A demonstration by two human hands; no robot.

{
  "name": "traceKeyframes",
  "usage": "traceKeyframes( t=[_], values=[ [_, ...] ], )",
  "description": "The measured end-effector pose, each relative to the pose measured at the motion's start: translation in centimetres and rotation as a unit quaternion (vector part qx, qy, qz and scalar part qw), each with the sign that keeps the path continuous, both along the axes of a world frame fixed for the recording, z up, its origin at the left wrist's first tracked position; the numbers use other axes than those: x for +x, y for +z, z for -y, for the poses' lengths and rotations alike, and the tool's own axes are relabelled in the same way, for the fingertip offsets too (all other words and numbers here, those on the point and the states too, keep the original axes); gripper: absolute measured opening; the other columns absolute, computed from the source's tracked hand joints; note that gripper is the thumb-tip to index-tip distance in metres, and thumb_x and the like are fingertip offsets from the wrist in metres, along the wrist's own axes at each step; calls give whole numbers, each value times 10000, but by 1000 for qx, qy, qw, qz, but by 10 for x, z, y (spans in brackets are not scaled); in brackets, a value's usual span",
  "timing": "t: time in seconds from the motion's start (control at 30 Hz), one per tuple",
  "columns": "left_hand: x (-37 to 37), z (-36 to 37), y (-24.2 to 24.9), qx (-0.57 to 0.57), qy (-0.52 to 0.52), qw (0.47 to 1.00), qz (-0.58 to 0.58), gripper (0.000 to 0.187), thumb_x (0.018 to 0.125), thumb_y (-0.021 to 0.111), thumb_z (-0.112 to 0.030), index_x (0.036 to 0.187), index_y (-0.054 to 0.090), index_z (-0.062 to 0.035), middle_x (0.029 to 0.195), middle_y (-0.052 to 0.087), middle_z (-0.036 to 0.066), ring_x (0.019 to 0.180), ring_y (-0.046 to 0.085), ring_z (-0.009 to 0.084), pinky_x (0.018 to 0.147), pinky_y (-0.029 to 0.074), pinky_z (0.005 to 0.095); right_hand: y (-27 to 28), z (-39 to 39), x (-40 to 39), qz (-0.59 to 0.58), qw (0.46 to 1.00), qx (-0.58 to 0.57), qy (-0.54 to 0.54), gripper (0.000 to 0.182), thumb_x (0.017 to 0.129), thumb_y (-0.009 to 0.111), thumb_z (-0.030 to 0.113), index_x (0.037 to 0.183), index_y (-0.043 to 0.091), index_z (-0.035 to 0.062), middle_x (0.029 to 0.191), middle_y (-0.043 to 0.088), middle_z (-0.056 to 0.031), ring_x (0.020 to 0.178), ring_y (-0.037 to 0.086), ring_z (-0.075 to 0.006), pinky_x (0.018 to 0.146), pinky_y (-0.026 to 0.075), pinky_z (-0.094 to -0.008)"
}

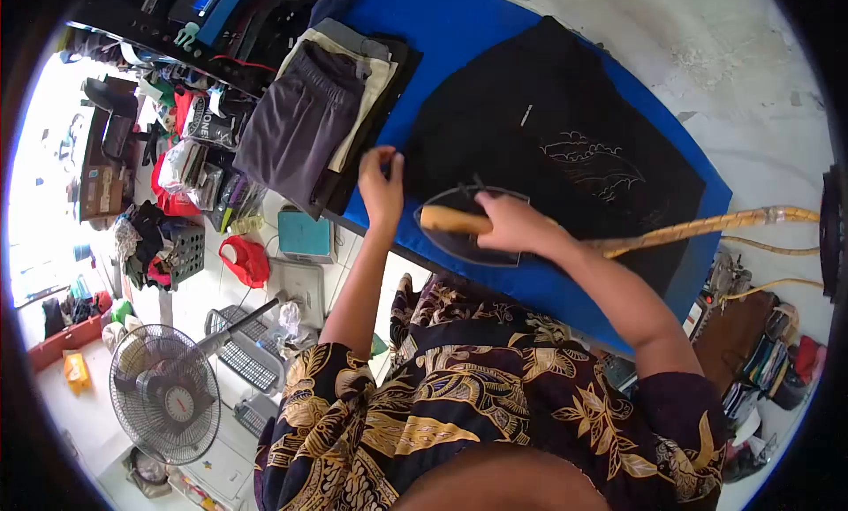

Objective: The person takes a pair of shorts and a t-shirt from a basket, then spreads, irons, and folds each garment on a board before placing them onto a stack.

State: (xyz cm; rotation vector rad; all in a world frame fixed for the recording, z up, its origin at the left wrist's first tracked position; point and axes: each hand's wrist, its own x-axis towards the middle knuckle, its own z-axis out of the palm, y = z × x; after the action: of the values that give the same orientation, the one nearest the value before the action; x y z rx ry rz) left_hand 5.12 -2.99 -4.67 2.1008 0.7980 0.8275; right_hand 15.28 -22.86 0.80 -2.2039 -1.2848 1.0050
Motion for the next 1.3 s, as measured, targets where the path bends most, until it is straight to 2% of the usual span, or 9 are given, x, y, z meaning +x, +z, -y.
traceKeyframes(
  t=[0.17, 0.37, 0.73, 0.8, 0.87, 0.93, 1.07, 1.13, 1.3],
  values=[
    [-15, -8, -19, -6, -46, 970, -237, 232, 695, 643, -97, 895, 536, -47, 879, 544, 79, 899, 513, 283, 755, 412, 373, 20, 51, 21, -36, 990, -26, -133, 463, 613, 643, 229, 982, 539, -28, 802, 599, -246, 771, 591, -382, 681, 468, -429],
    [67, 10, 11, 198, -37, 956, -214, 223, 708, 614, -82, 921, 547, -86, 938, 534, 70, 932, 498, 270, 765, 404, 394, 23, 211, 119, -171, 831, 65, -525, 220, 720, 562, 50, 913, 459, 30, 552, 403, 18, 395, 383, -77, 334, 310, -227],
    [217, -101, -59, 104, -203, 854, -468, 469, 610, 749, -387, 932, 611, -75, 913, 606, 146, 891, 564, 321, 768, 451, 371, -75, 579, 210, -95, 651, 47, -752, 155, 747, 600, 191, 790, 515, 69, 530, 418, 1, 441, 451, -123, 393, 376, -282],
    [229, -123, -51, 286, -410, 607, -618, 419, 644, 712, -432, 852, 642, -75, 913, 622, 119, 854, 587, 265, 700, 470, 348, -67, 572, 222, 298, 703, -274, -585, 240, 765, 563, 155, 968, 491, 50, 768, 484, -74, 675, 499, -208, 538, 417, -336],
    [244, -112, -19, 88, -336, 622, -702, 355, 708, 664, -414, 783, 650, -68, 818, 639, 94, 724, 612, 189, 618, 480, 333, -27, 479, 230, 596, 630, -299, -398, 379, 783, 526, 119, 1146, 467, 30, 1005, 549, -150, 909, 548, -292, 684, 458, -389],
    [240, -178, -82, -94, -357, 737, -566, 206, 666, 743, -153, 836, 661, -70, 745, 636, 85, 509, 562, 151, 450, 451, 301, -36, 446, 266, 571, 745, -113, -326, 533, 738, 526, 35, 1252, 386, 62, 1149, 488, -183, 1017, 486, -355, 774, 434, -410],
    [272, -60, 5, -162, -251, 734, -610, 414, 697, 668, -25, 1088, 541, -64, 819, 631, 87, 614, 628, 200, 515, 520, 303, -64, 383, 295, 495, 846, -36, -194, 574, 676, 560, 1, 1229, 410, 35, 1125, 505, -195, 1005, 491, -368, 831, 409, -392],
    [274, -49, 5, -167, -221, 744, -608, 475, 673, 662, 33, 1116, 515, -48, 838, 623, 107, 629, 633, 209, 517, 523, 303, -82, 412, 324, 179, 945, -139, -236, 574, 665, 559, -11, 1222, 425, 26, 1113, 512, -202, 1011, 483, -379, 869, 386, -375],
    [217, -73, 8, -212, -301, 846, -384, 387, 769, 464, 101, 1137, 490, -17, 1002, 567, 192, 872, 610, 273, 696, 504, 376, -37, 494, 266, 239, 929, -62, -274, 563, 648, 563, -5, 1198, 448, 7, 1048, 541, -209, 978, 508, -363, 844, 408, -393]
  ],
)
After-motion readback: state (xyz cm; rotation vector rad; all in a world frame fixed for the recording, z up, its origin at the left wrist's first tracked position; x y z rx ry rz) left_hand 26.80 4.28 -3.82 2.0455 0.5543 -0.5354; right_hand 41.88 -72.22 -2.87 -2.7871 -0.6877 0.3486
